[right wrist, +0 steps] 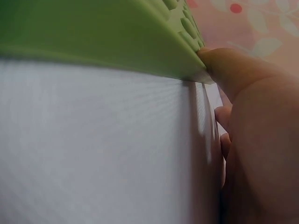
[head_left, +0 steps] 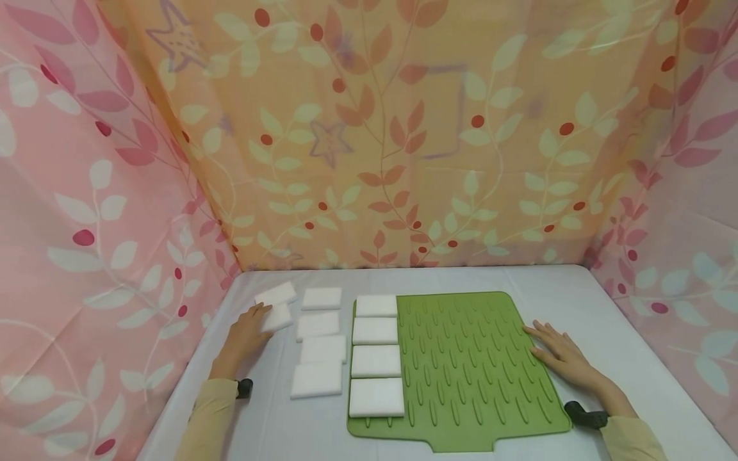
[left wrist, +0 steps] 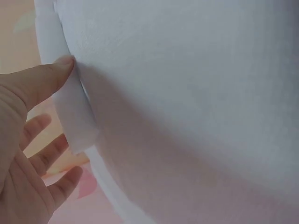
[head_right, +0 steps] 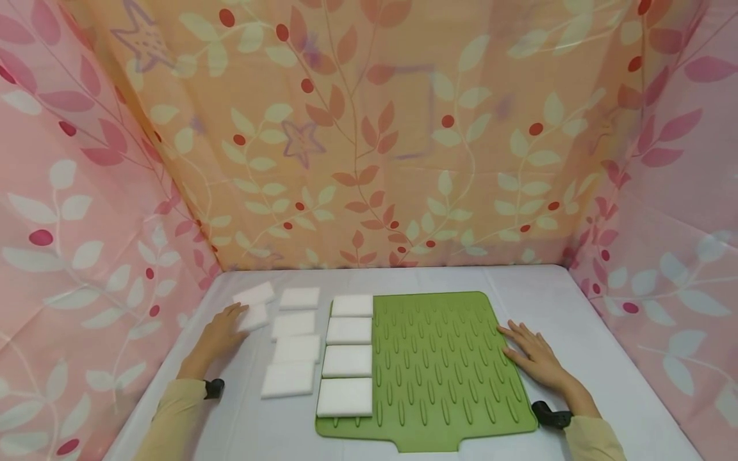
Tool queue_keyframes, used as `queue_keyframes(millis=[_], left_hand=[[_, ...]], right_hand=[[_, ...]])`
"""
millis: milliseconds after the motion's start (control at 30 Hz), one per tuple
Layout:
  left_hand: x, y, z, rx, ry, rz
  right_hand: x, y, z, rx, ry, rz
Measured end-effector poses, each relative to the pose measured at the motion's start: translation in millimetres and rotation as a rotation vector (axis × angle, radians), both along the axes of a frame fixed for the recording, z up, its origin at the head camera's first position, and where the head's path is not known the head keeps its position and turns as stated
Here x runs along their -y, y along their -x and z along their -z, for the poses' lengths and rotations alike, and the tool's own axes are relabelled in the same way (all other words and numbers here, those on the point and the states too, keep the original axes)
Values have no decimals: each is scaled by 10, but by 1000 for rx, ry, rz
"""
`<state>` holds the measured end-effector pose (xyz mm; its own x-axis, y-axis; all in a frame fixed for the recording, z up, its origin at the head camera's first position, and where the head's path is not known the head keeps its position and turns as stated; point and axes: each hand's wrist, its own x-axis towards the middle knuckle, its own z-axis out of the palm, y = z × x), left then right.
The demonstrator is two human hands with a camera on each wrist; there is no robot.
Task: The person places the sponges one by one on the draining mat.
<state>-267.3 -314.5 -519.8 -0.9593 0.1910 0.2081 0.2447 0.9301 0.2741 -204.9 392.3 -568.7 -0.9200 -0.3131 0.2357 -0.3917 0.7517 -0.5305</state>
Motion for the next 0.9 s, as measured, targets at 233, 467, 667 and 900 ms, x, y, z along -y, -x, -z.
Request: queue_keyframes(millis=[233, 467, 667, 900], left_hand=[[56, -11, 11, 51, -44, -1], [48, -57, -34, 36, -50, 19], [22, -74, -112, -3, -48, 65], [-83, -32, -185, -25, -88, 126]], right_hand=[[-6, 8, 29, -3, 3, -2], [-38, 29, 53, -3, -1, -2], [-46, 35, 39, -4, -2, -2], [-15, 14, 26, -8, 4, -6]])
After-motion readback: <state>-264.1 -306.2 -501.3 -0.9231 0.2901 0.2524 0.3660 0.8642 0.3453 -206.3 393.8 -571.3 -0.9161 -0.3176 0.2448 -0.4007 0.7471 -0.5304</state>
